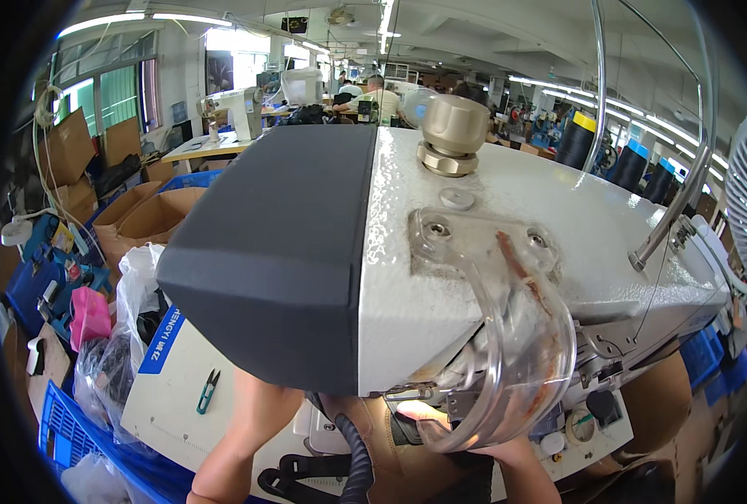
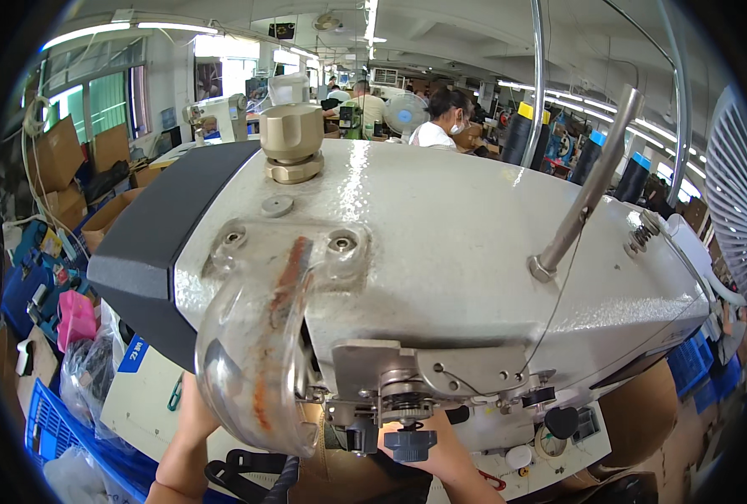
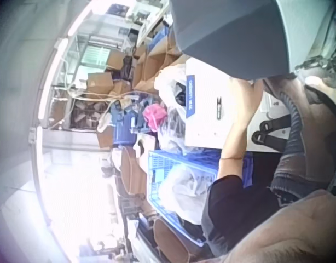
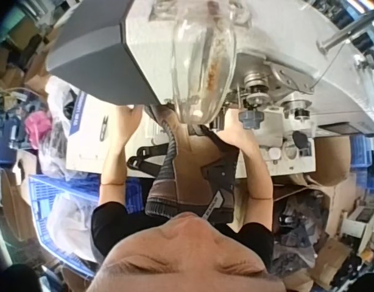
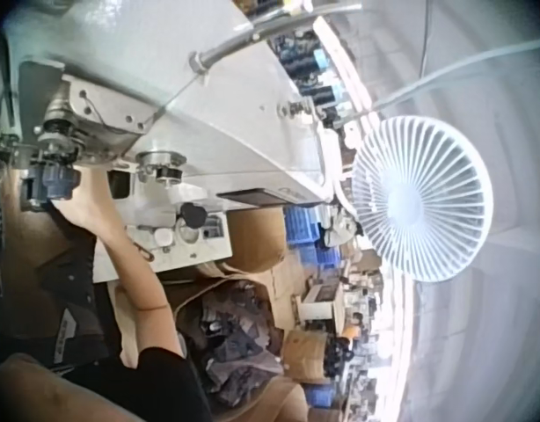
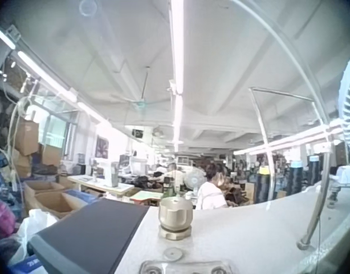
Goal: The person sews shoe upper pieces using a sewing machine, trims thread using snips, and tosses the finished piece into a cardboard box. The person then picks up another shoe piece and sews it on the machine.
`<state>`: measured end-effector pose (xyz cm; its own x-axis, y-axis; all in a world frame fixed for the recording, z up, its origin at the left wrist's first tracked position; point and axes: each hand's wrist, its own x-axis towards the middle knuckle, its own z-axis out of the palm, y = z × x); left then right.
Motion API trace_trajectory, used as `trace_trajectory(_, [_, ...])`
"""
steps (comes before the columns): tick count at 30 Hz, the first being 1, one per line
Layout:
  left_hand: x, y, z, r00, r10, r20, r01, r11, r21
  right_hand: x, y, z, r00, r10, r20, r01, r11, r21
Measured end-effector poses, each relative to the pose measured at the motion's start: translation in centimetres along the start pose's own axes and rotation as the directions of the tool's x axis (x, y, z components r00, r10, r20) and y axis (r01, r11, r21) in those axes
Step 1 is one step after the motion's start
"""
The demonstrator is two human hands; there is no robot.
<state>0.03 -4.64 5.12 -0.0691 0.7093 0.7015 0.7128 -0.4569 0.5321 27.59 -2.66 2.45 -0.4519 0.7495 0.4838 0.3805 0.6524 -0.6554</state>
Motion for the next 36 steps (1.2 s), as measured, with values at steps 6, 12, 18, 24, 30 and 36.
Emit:
trace_trajectory(6, [-5.0, 4.3, -5.8, 0.839, 0.520, -0.158, -0.524, 0.695, -0.492, 0.8, -3.0, -0.4, 0.989, 0.144, -0.036, -0.143, 0.989, 0.026])
trace_trajectory(12, [-7.5, 7.6, -5.8, 0.897, 0.423, 0.130, -0.210, 0.665, -0.717, 0.6, -1.9, 0.2, 0.990, 0.082, -0.118, -0.090, 0.994, -0.064])
trace_trajectory(18, [-7.7, 7.4, -5.8, 0.945, 0.302, 0.125, -0.065, 0.546, -0.835, 1.0, -3.7, 0.6, 0.914, 0.406, -0.013, -0.406, 0.911, -0.072])
trace_trajectory(24, [-7.3, 6.6, -5.1, 0.972, 0.236, -0.001, -0.106, 0.432, -0.896, 2.7, -7.6, 1.1, 0.884, 0.455, -0.107, -0.460, 0.887, -0.028])
trace_trajectory(30, [-6.4, 5.5, -5.5, 0.980, 0.195, -0.028, -0.106, 0.402, -0.909, 2.3, -7.1, 1.9, 0.908, 0.397, -0.136, -0.413, 0.902, -0.124])
trace_trajectory(36, [-5.5, 4.0, -5.4, 0.971, 0.232, -0.052, -0.138, 0.370, -0.919, 0.4, -5.7, 0.9, 0.918, 0.370, -0.140, -0.362, 0.929, 0.082])
